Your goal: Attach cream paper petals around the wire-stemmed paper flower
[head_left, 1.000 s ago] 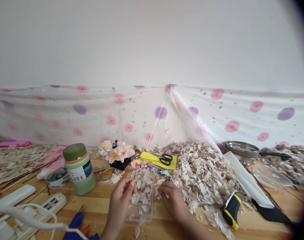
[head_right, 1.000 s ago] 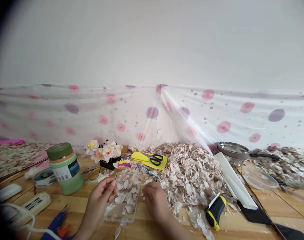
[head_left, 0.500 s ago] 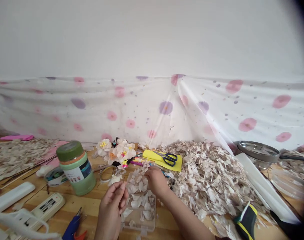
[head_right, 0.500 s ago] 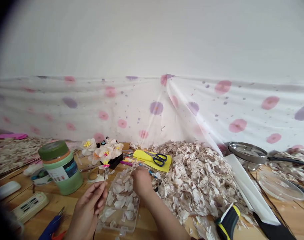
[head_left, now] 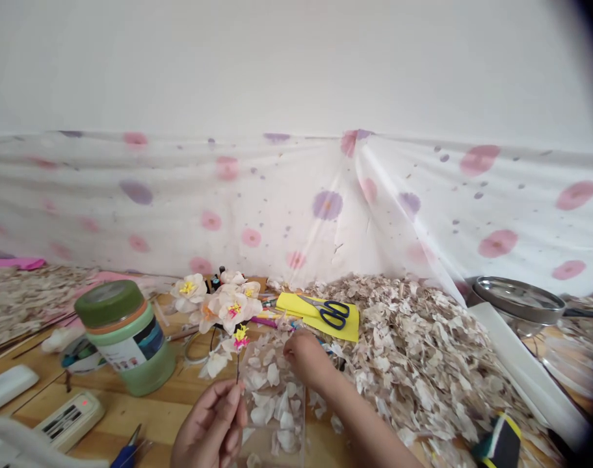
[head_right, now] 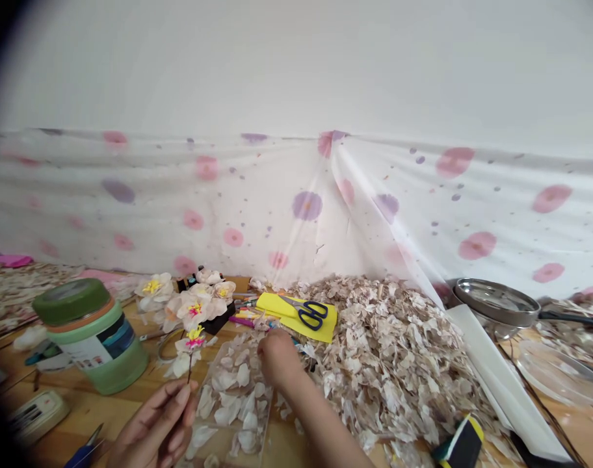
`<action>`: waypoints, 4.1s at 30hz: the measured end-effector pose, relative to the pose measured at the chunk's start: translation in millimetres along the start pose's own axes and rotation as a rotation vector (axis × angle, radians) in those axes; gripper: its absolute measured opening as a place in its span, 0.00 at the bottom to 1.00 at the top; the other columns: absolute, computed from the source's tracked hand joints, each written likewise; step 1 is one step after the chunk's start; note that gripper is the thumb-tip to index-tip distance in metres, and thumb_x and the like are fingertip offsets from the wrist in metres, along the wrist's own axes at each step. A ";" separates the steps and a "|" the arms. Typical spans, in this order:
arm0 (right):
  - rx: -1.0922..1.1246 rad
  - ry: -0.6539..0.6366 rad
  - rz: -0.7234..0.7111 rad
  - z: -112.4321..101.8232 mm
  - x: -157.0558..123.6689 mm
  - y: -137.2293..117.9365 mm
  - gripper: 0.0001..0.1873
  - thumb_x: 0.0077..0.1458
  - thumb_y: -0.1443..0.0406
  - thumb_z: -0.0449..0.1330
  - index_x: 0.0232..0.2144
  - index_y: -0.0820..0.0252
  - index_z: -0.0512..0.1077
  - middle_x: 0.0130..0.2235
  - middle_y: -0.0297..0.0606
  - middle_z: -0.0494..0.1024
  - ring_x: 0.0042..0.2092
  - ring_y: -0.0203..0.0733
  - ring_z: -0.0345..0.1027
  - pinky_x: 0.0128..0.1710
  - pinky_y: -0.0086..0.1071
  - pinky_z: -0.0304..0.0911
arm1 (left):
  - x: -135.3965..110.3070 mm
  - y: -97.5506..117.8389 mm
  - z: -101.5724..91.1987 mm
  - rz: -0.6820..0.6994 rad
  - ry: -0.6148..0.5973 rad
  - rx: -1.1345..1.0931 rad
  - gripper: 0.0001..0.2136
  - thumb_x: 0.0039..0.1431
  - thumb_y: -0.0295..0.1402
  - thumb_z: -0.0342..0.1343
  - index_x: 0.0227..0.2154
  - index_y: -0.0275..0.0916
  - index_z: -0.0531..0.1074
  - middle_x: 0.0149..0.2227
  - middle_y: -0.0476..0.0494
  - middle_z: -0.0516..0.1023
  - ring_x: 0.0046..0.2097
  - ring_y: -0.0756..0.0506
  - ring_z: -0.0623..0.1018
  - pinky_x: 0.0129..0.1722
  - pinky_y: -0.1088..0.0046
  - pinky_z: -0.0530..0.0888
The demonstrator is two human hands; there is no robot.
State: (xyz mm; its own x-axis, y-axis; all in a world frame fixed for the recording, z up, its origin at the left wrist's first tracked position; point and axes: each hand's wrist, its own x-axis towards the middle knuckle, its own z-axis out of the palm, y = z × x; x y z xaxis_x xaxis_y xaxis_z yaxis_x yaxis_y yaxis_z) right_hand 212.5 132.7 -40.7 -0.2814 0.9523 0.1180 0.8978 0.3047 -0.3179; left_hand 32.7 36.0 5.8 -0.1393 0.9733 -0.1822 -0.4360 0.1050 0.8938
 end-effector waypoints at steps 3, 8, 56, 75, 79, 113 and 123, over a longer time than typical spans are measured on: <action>-0.003 -0.029 -0.025 0.6 0.8 -1.5 0.12 0.48 0.73 0.56 0.32 0.62 0.78 0.35 0.43 0.78 0.41 0.44 0.69 0.41 0.29 0.57 | -1.2 1.1 -0.6 0.000 0.007 -0.002 0.20 0.33 0.46 0.69 0.26 0.37 0.75 0.16 0.53 0.70 0.14 0.59 0.58 0.11 0.87 0.52; -0.030 -0.031 -0.014 -8.9 -3.3 1.7 0.15 0.48 0.75 0.54 0.35 0.63 0.78 0.37 0.46 0.78 0.43 0.45 0.69 0.42 0.31 0.57 | -3.6 2.6 0.7 0.016 0.008 0.019 0.19 0.35 0.46 0.69 0.26 0.37 0.75 0.16 0.52 0.70 0.15 0.58 0.59 0.12 0.86 0.52; -0.092 -0.230 -0.432 -3.2 -26.6 -41.1 0.10 0.46 0.71 0.59 0.32 0.61 0.79 0.32 0.41 0.79 0.37 0.45 0.70 0.34 0.31 0.58 | -9.4 8.4 4.0 0.041 -0.046 0.002 0.10 0.47 0.36 0.64 0.28 0.36 0.73 0.18 0.53 0.69 0.17 0.58 0.58 0.15 0.85 0.51; 0.361 -0.063 -0.301 -43.6 -31.3 -50.1 0.09 0.52 0.73 0.54 0.33 0.60 0.72 0.32 0.33 0.76 0.32 0.33 0.67 0.31 0.22 0.57 | -1.9 -0.1 2.8 0.080 -0.061 0.056 0.09 0.49 0.38 0.62 0.29 0.37 0.74 0.14 0.58 0.58 0.18 0.56 0.54 0.15 0.84 0.51; 0.430 0.004 -0.293 -41.6 -30.7 -52.1 0.12 0.51 0.76 0.53 0.34 0.61 0.73 0.34 0.35 0.77 0.36 0.35 0.68 0.37 0.23 0.60 | 0.8 -2.1 2.2 0.088 -0.054 0.090 0.13 0.47 0.39 0.63 0.33 0.36 0.74 0.15 0.57 0.60 0.18 0.56 0.55 0.15 0.83 0.51; 1.427 -0.139 0.041 -47.5 -38.3 -72.5 0.20 0.36 0.52 0.69 0.20 0.64 0.71 0.21 0.32 0.71 0.23 0.32 0.58 0.27 0.28 0.52 | 2.0 -2.1 4.4 0.065 -0.033 -0.005 0.14 0.38 0.34 0.70 0.27 0.36 0.73 0.21 0.55 0.71 0.18 0.60 0.56 0.16 0.84 0.53; 1.575 -0.207 0.125 -45.7 -39.0 -71.7 0.18 0.37 0.55 0.69 0.18 0.62 0.70 0.17 0.28 0.68 0.21 0.30 0.56 0.26 0.27 0.50 | -0.6 -1.5 5.0 0.036 -0.054 -0.025 0.16 0.33 0.33 0.72 0.25 0.35 0.73 0.21 0.55 0.72 0.16 0.61 0.56 0.14 0.85 0.50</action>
State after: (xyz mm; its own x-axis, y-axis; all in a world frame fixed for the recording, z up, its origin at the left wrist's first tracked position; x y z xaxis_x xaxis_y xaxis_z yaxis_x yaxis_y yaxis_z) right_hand 174.6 73.0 20.5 -0.3933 0.9171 -0.0649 -0.2769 -0.1855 -0.9428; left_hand 37.9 36.3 6.5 -0.1072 0.9861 -0.1268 -0.4533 0.0650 0.8890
